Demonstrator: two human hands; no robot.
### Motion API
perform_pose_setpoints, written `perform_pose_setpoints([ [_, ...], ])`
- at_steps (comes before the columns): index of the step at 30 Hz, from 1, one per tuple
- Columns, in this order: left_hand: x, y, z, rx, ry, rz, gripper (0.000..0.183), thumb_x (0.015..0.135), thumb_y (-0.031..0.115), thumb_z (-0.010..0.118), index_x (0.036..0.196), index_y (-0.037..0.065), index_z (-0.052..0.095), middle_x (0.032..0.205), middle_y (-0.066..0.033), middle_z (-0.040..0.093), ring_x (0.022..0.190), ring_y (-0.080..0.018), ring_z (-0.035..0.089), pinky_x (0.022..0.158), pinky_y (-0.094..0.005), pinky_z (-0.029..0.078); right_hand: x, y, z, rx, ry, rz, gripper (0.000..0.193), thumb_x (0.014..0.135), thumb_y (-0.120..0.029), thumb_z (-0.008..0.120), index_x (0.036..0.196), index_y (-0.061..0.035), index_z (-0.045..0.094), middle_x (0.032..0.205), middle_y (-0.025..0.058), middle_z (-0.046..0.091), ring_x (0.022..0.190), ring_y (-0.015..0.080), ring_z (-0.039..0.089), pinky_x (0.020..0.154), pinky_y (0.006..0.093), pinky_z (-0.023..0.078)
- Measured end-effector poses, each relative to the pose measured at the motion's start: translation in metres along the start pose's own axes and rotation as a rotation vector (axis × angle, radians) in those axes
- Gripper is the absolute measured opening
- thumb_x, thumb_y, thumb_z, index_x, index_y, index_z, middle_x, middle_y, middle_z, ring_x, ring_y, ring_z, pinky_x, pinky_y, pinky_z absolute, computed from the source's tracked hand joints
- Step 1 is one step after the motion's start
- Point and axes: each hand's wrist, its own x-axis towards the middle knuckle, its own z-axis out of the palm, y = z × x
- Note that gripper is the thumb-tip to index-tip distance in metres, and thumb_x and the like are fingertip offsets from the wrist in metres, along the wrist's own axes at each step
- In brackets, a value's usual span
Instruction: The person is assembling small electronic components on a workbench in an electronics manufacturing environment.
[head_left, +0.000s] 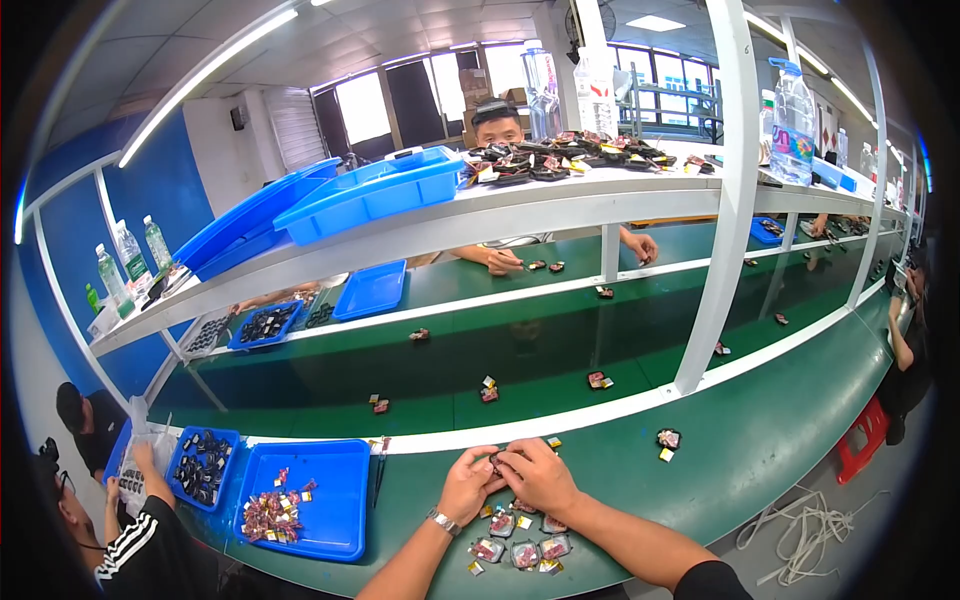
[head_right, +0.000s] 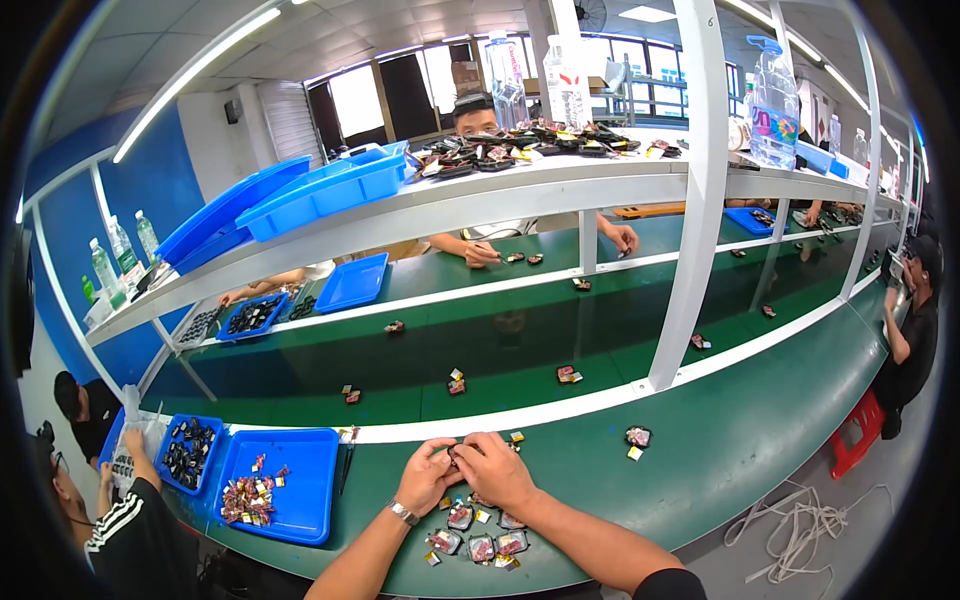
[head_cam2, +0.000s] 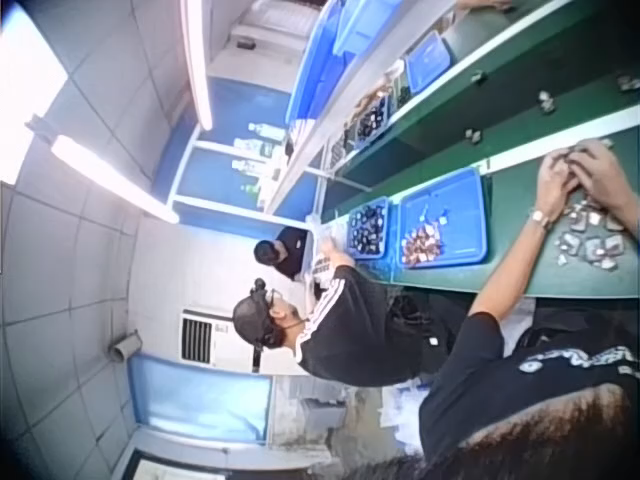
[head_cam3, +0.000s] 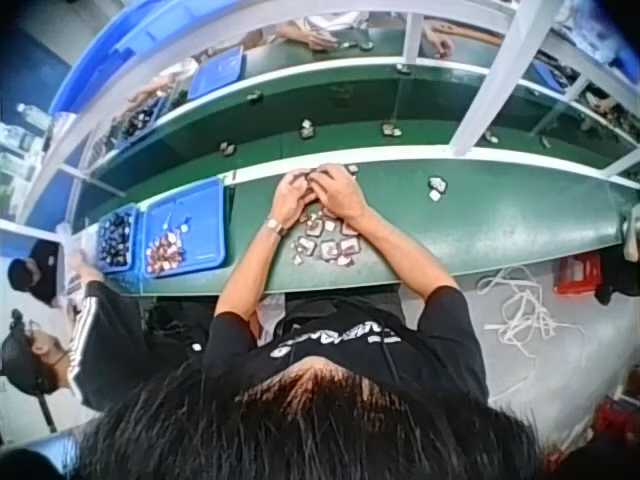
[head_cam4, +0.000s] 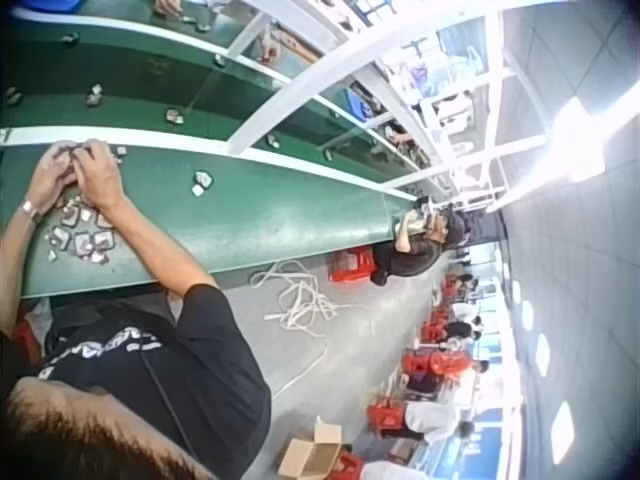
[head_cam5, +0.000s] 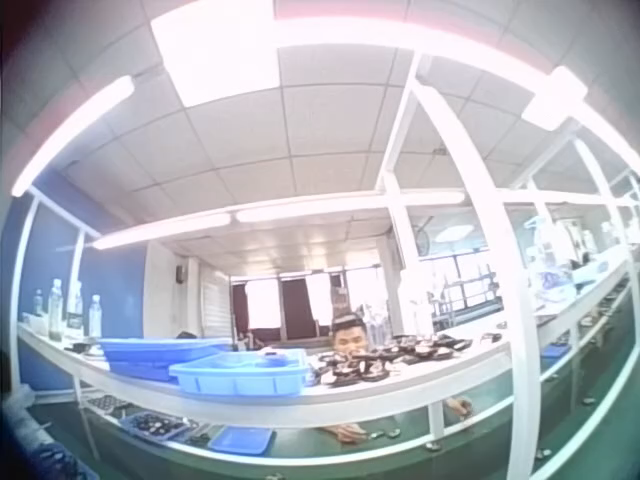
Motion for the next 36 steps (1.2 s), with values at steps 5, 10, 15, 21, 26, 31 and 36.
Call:
perform_pose_setpoints([
  [5, 0.0, 0.001, 0.005, 0.033, 0.027, -0.011, 0.027, 0.096, 0.005, 0.049, 0.122, 0.002, 0.043, 0.111, -0.0112, 0.062, 0.103, -0.0211, 0.062, 0.092, -0.0401, 0.052, -0.003, 0.002, 0.003, -0.066, -0.018, -0.025, 0.013, 0.077, -0.008, 0.067, 0.089, -0.0045, 0.064, 0.091, 0.0068, 0.056, 0.085, 0.0239, 0.058, 0.071, 0.0344, 0.051],
  [10, -0.001, 0.001, 0.008, 0.04, 0.045, -0.017, 0.025, 0.096, 0.004, 0.05, 0.12, 0.002, 0.045, 0.108, -0.0103, 0.063, 0.102, -0.0204, 0.062, 0.091, -0.039, 0.052, -0.004, -0.001, 0.002, -0.1, -0.02, -0.015, 0.012, 0.078, -0.008, 0.067, 0.089, -0.0053, 0.064, 0.089, 0.0066, 0.056, 0.085, 0.0237, 0.057, 0.071, 0.0348, 0.05],
  [15, -0.002, 0.0, 0.008, 0.13, 0.089, 0.023, 0.023, 0.095, 0.005, 0.053, 0.117, 0.003, 0.048, 0.105, -0.01, 0.064, 0.097, -0.0183, 0.063, 0.085, -0.0357, 0.054, -0.003, -0.003, 0.005, 0.017, 0.013, 0.074, 0.013, 0.078, -0.008, 0.067, 0.09, -0.0042, 0.064, 0.093, 0.008, 0.058, 0.088, 0.025, 0.059, 0.074, 0.0338, 0.051],
  [21, -0.001, -0.004, 0.007, 0.36, 0.199, 0.05, 0.021, 0.094, 0.003, 0.053, 0.115, 0.001, 0.052, 0.106, -0.0087, 0.064, 0.094, -0.0138, 0.062, 0.08, -0.0285, 0.054, -0.005, -0.001, 0.009, 0.304, 0.018, 0.31, 0.016, 0.079, -0.004, 0.066, 0.095, -0.0018, 0.062, 0.094, 0.0116, 0.062, 0.081, 0.0246, 0.064, 0.07, 0.0329, 0.053],
  [26, -0.001, -0.004, 0.008, 0.363, 0.105, 0.111, 0.023, 0.092, -0.002, 0.053, 0.115, 0.0, 0.052, 0.106, -0.0097, 0.063, 0.095, -0.0147, 0.062, 0.08, -0.0293, 0.054, -0.006, 0.003, 0.009, 0.342, 0.019, 0.444, 0.018, 0.08, -0.004, 0.066, 0.097, -0.0016, 0.062, 0.092, 0.0119, 0.062, 0.073, 0.0214, 0.065, 0.067, 0.0314, 0.054],
  [31, 0.0, -0.006, 0.006, 0.363, 0.113, 0.121, 0.023, 0.092, -0.003, 0.053, 0.114, 0.0, 0.052, 0.107, -0.01, 0.063, 0.095, -0.0151, 0.062, 0.079, -0.0288, 0.054, -0.005, 0.001, 0.005, 0.358, 0.011, 0.414, 0.017, 0.08, -0.005, 0.066, 0.096, -0.0013, 0.062, 0.089, 0.0118, 0.063, 0.073, 0.0217, 0.065, 0.066, 0.0312, 0.054],
  [36, 0.003, -0.005, 0.006, 0.342, 0.121, 0.068, 0.024, 0.091, -0.004, 0.053, 0.114, -0.001, 0.053, 0.108, -0.0094, 0.063, 0.096, -0.014, 0.061, 0.081, -0.0264, 0.052, -0.004, 0.0, 0.002, 0.335, 0.017, 0.38, 0.017, 0.08, -0.006, 0.066, 0.097, -0.0009, 0.063, 0.09, 0.0127, 0.063, 0.07, 0.0227, 0.065, 0.066, 0.0314, 0.054],
])
